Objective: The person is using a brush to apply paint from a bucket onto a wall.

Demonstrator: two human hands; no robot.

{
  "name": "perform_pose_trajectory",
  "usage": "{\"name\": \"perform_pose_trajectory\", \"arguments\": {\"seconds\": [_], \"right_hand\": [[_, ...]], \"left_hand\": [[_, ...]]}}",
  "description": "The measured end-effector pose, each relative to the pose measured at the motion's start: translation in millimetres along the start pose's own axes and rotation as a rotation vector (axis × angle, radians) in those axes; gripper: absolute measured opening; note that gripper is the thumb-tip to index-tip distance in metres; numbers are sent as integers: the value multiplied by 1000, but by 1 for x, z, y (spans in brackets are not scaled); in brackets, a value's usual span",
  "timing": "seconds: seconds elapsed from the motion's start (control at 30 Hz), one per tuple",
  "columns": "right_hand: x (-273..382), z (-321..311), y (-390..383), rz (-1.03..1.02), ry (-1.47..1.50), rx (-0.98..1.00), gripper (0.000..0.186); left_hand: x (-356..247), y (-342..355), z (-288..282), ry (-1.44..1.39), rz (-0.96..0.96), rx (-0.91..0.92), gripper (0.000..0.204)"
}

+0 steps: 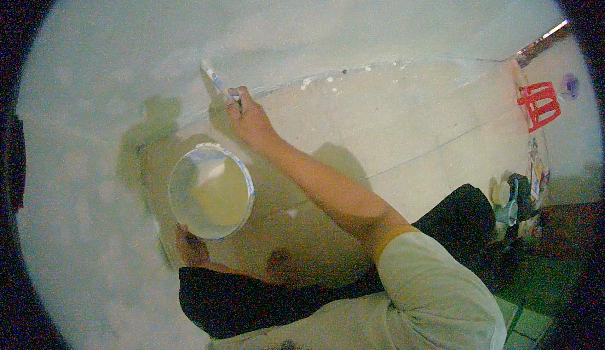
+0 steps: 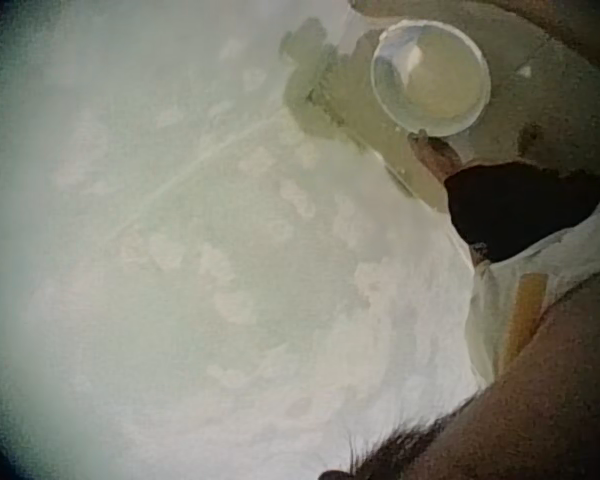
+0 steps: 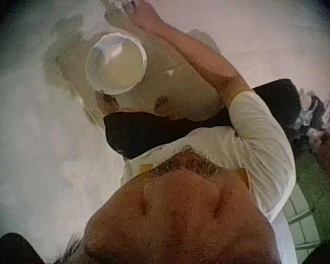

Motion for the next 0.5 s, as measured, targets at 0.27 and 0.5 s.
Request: {"name": "perform_pose_trajectory", "arguments": {"seconds": [0.27,0.5], "right_hand": [[-131,-203,14,-66,-159,-592,27],[-155,-169,21,41,33,-735,30]], "left_hand": [[5,5,-3,44,9,52,21],[0,3,9,14,-3,15,22]]}}
Point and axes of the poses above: each hand's wrist, its own y-axis towards the middle knuckle, its own z-axis out of the palm, x = y × z, the point moved 8 cm from there along y, towards the middle knuckle, and after that the axes turned 3 degrees about x, right-handed, at the moved point
